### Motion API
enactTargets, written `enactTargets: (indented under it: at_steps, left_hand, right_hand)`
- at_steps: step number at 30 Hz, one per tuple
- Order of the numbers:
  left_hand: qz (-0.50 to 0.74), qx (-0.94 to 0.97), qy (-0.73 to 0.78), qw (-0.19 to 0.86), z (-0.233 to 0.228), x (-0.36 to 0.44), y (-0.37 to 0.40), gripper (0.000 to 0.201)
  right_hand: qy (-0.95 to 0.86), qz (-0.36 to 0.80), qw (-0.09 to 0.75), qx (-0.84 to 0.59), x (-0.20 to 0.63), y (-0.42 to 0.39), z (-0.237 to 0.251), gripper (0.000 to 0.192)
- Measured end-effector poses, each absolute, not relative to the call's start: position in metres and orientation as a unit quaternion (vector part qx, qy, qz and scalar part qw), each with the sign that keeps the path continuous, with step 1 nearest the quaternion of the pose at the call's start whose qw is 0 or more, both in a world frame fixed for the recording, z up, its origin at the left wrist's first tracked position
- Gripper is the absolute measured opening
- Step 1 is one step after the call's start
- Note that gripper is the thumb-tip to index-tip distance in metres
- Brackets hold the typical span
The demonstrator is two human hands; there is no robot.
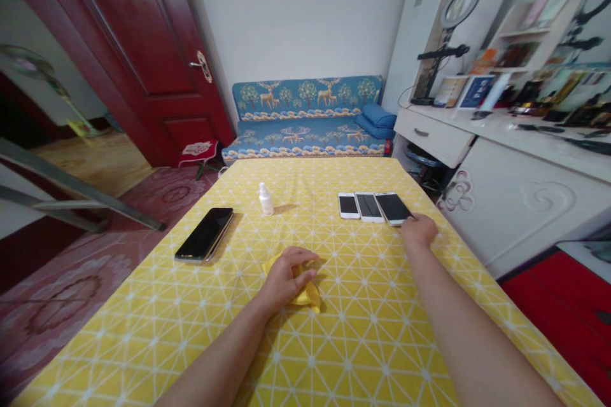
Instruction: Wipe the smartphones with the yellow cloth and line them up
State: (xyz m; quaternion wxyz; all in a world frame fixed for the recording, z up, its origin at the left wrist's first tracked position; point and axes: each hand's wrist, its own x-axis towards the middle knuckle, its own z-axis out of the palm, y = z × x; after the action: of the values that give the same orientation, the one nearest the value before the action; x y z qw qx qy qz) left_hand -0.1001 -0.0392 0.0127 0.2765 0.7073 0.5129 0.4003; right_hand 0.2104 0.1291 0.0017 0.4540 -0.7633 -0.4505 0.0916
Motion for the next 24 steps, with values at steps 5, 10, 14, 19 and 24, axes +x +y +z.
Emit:
enactTargets:
  at_steps: [5,10,14,19,24]
  left_hand:
    - [0.408,0.701,0.511,0.285,0.009,-0.101,-0.038,0.026]
    - [0.448,0.659,0.516,0.314,0.005,-0.101,-0.036,0.029]
    - [0.546,0.548,0.504,0.384,0.003,-0.102,-0.034,0.04]
    - [0.655,0.366,0.489,0.445,0.003,-0.109,-0.031,0.051]
    - [0.585,0.527,0.596,0.158,0.019,-0.142,-0.03,0.032]
  right_hand:
    - [-0.433,0.08,0.397,-0.805,0.204,0.117,0.016,0.024]
    - [-0.507,0.072,0.427,-0.746,0.157,0.088,0.027,0.039]
    - [-0.672,0.198,0.386,-0.6,0.092,0.038,0.025,0.015]
    - [-0.826,0.27,0.236,-0.434,0.036,-0.031,0.036,0.044]
    - [-0.856,0.203,0.224,-0.419,0.024,-0.047,0.032,0.043]
